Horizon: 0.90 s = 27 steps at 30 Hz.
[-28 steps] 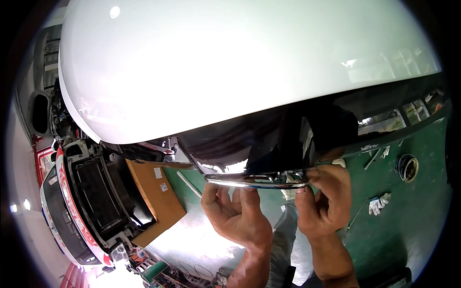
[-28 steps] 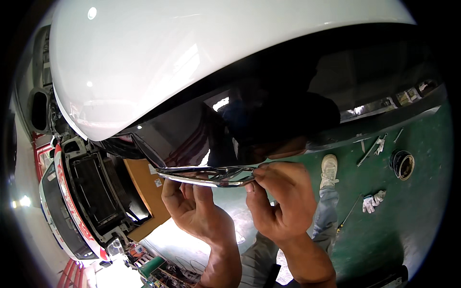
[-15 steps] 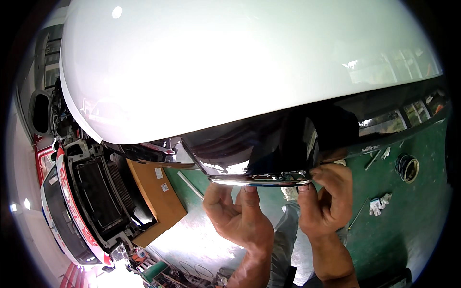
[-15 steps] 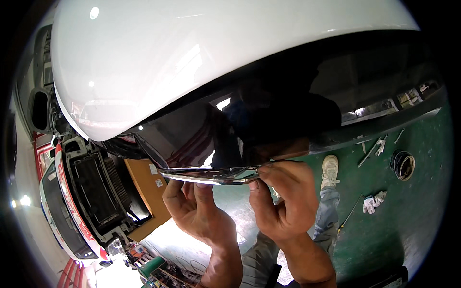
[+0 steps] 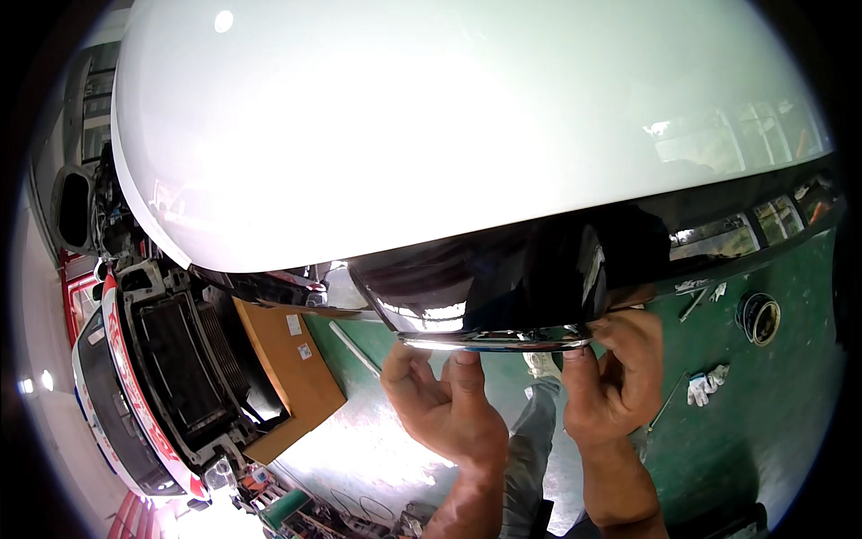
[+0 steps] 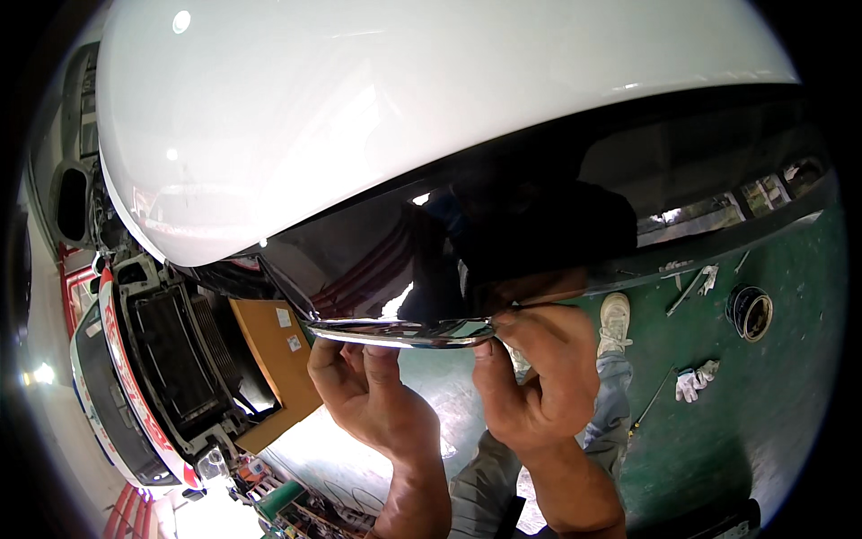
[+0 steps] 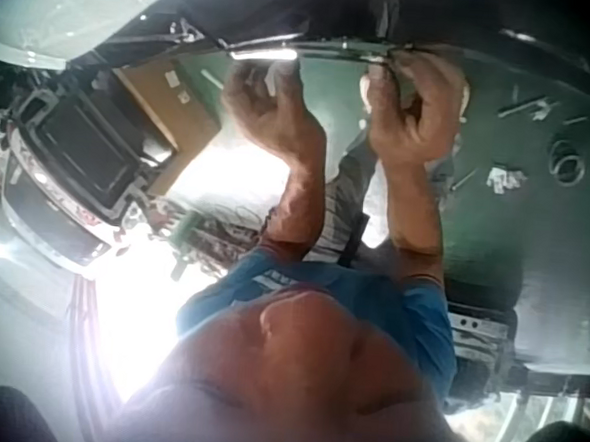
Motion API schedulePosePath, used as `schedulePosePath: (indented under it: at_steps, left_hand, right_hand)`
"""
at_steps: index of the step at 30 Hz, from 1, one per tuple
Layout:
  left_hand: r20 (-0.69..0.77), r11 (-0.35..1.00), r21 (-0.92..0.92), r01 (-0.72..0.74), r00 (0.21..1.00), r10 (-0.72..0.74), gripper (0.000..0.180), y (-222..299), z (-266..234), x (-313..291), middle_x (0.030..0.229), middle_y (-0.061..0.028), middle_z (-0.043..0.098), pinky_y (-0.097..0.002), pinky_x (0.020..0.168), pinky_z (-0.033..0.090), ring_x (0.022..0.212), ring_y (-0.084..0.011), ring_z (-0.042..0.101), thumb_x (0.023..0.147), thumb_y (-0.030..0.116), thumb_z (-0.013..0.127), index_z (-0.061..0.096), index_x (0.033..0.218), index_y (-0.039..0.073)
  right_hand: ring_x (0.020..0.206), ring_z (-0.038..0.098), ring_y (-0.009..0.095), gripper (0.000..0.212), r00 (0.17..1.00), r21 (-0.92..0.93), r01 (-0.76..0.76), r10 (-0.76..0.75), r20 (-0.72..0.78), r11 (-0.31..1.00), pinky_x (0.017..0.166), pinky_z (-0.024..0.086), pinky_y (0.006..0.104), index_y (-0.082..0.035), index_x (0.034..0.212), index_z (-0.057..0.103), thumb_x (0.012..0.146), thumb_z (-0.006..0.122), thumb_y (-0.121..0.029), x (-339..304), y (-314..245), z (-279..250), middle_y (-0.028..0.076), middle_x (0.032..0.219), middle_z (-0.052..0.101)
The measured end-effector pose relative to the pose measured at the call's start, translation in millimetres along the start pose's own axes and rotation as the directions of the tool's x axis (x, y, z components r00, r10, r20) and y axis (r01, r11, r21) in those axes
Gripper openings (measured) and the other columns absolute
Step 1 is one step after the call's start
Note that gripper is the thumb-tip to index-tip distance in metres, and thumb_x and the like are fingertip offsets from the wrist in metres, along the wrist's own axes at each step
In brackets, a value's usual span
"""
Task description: The person installs a chrome Honda emblem onto the front grille of a white car. They align the emblem, press it into place, and then use a small tool to secure the fasteners on the back of the emblem. Finally, they adjust the front bumper cover near the wheel arch.
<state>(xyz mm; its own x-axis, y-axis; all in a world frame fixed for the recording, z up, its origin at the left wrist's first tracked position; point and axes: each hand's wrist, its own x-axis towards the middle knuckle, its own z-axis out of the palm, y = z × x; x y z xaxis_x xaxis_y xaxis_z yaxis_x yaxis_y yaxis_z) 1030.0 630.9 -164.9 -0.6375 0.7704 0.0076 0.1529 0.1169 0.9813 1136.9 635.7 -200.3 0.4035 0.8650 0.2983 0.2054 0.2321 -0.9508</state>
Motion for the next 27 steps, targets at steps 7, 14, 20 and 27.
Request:
schedulePosePath:
  at_steps: [7,14,20,27]
  left_hand:
    - [0.028,0.999,-0.031,-0.031,0.999,0.031,0.046,-8,-4,8,0.112,-0.0087,0.065,-0.0294,0.095,0.050,0.103,-0.0136,0.062,0.095,0.009,0.076,0.050,0.131,-0.005]
    - [0.053,0.987,-0.161,0.029,0.998,-0.021,0.048,-6,-3,7,0.125,-0.0091,0.056,-0.0301,0.099,0.048,0.115,-0.0161,0.055,0.094,0.004,0.077,0.048,0.132,-0.001]
    - [0.073,0.986,-0.166,0.014,0.997,-0.002,0.052,-18,-6,-1,0.133,-0.0068,0.052,-0.0316,0.097,0.051,0.112,-0.0152,0.055,0.091,0.002,0.079,0.048,0.133,0.003]
    - [0.105,0.989,-0.117,-0.095,0.989,0.107,0.058,-25,-3,4,0.129,-0.0135,0.047,-0.0302,0.087,0.055,0.112,-0.0222,0.055,0.083,-0.006,0.082,0.050,0.130,0.001]
  right_hand:
    - [0.082,0.065,0.025,0.030,1.000,0.000,0.020,-0.020,0.006,1.000,0.065,0.052,0.0305,0.004,0.109,0.067,0.082,0.079,0.007,3,0,-1,0.018,0.100,0.068]
    - [0.089,0.064,0.024,0.025,1.000,-0.060,-0.014,0.015,0.015,0.998,0.071,0.052,0.0309,0.005,0.110,0.066,0.088,0.076,0.002,-3,-4,0,0.018,0.104,0.065]
    - [0.097,0.062,0.020,0.026,0.986,0.062,-0.094,0.101,-0.129,0.994,0.081,0.053,0.0296,0.005,0.118,0.060,0.095,0.071,-0.003,-18,2,6,0.016,0.115,0.061]
    - [0.095,0.060,0.017,0.024,0.969,-0.087,-0.132,0.110,-0.220,0.987,0.082,0.050,0.0280,0.005,0.114,0.061,0.094,0.070,-0.003,-19,0,10,0.012,0.109,0.062]
